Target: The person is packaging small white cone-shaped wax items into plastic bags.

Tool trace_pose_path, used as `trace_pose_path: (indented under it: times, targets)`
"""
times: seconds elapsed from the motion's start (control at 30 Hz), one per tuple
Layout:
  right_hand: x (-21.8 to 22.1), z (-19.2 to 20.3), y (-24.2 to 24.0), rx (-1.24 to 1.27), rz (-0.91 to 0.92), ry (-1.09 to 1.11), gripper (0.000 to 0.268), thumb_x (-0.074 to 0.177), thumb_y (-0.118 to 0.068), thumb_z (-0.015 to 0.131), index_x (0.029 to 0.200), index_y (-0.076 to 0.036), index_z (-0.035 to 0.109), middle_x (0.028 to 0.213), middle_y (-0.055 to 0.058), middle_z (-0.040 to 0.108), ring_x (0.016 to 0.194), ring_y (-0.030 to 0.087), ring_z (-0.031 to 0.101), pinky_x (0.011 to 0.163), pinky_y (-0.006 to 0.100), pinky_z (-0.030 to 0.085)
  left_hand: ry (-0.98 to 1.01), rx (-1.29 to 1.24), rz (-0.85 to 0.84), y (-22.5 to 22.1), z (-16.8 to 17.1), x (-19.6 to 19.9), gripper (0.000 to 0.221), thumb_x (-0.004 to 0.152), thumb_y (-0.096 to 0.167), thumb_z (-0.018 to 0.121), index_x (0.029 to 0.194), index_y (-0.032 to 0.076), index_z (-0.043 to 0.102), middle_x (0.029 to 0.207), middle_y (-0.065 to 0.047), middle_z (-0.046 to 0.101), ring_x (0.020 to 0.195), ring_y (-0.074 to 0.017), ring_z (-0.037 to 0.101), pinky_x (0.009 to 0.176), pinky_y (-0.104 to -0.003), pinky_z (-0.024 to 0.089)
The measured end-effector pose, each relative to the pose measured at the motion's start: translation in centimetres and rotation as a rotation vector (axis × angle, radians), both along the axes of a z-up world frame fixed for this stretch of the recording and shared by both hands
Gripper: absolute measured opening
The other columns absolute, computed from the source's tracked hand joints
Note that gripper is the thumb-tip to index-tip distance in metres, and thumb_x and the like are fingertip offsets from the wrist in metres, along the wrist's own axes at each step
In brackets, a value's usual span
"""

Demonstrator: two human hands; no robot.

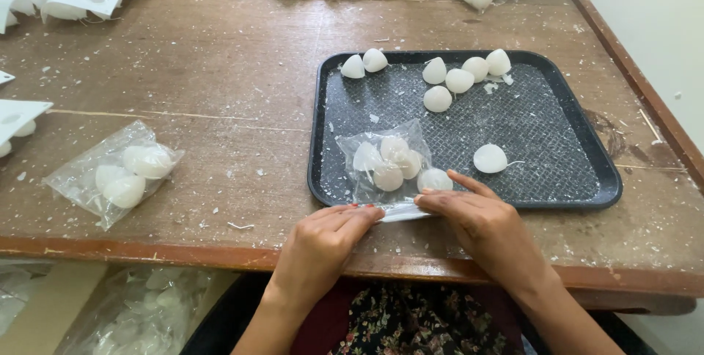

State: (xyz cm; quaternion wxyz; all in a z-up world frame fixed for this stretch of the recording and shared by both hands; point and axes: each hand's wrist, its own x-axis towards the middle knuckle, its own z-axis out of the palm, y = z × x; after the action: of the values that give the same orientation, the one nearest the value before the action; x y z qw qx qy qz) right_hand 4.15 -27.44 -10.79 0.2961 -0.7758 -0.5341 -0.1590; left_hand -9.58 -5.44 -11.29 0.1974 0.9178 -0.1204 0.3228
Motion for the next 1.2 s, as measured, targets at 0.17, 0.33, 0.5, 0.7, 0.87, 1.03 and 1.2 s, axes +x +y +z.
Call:
trace_pose_path:
  times: [0.17,0.33,0.5,0.7,0.87,1.03,1.2]
  targets:
    - [-0.7,0.6,-0.4,0.040,-0.066,-0.033,0.030,0.084,-0.003,0.070,0.111,-0.013,0.076,0.111,0.005,0.078,0.106,0.021,0.074,0.110,0.043,0.051,-0.075,-0.019,0.027,0.5,-0.1,-0.3,0.019,0.087,0.008,0.072,0.105,0.004,0.075,0.100,-0.009,0.079,0.091,-0.0223,0.077,0.090,-0.037,0.061]
    - [-1.2,0.7,-0.4,0.134,-0.154,-0.053,0.025,0.081,-0.005,0.076,0.105,-0.012,0.077,0.105,0.005,0.078,0.104,0.022,0.074,0.102,0.040,0.056,-0.121,-0.085,0.126,1.0,-0.3,-1.0,0.014,0.088,0.014,0.078,0.099,0.005,0.078,0.089,-0.008,0.079,0.080,-0.0199,0.077,0.085,-0.037,0.063]
    - [-1.7,0.4,-0.2,0.218,-0.240,0.160,0.023,0.083,-0.002,0.075,0.104,-0.011,0.079,0.101,0.005,0.079,0.105,0.021,0.076,0.090,0.033,0.063,-0.149,-0.126,0.217,1.2,-0.4,-1.2,0.013,0.086,0.018,0.079,0.093,0.007,0.077,0.090,-0.006,0.079,0.088,-0.0216,0.077,0.087,-0.037,0.062]
    - [-2.4,0.6,-0.8,0.182,-0.374,0.218,0.025,0.078,-0.009,0.084,0.103,-0.012,0.082,0.092,0.007,0.078,0.095,0.019,0.074,0.079,0.032,0.060,0.020,-0.333,0.294,1.2,-0.7,-0.9,0.020,0.079,0.026,0.083,0.086,0.008,0.078,0.081,-0.006,0.079,0.071,-0.0182,0.076,0.063,-0.032,0.060]
    - [-2.5,1.0,-0.7,0.130,-0.424,0.296,0.019,0.085,-0.013,0.083,0.104,-0.012,0.081,0.095,0.007,0.077,0.089,0.018,0.074,0.081,0.032,0.060,0.037,-0.415,0.314,3.8,0.0,0.3,0.024,0.089,0.037,0.076,0.091,0.012,0.079,0.082,-0.001,0.079,0.060,-0.0100,0.072,0.052,-0.024,0.055]
    - [-0.8,-1.1,-2.0,0.127,-0.364,0.009,0.020,0.097,-0.017,0.083,0.109,-0.003,0.075,0.105,0.010,0.076,0.105,0.021,0.073,0.096,0.033,0.058,-0.121,-0.461,0.328,11.4,4.0,2.6,0.032,0.098,0.040,0.069,0.088,0.010,0.075,0.078,-0.003,0.077,0.062,-0.0046,0.073,0.053,-0.018,0.058]
    - [-1.5,-0.8,-1.5,0.069,-0.376,-0.057,0.012,0.105,-0.017,0.080,0.111,-0.007,0.078,0.103,0.009,0.076,0.107,0.019,0.073,0.093,0.031,0.059,-0.215,-0.619,0.328,17.2,9.0,2.6,0.019,0.100,0.020,0.069,0.089,0.005,0.071,0.077,-0.010,0.076,0.062,-0.0095,0.078,0.055,-0.020,0.061]
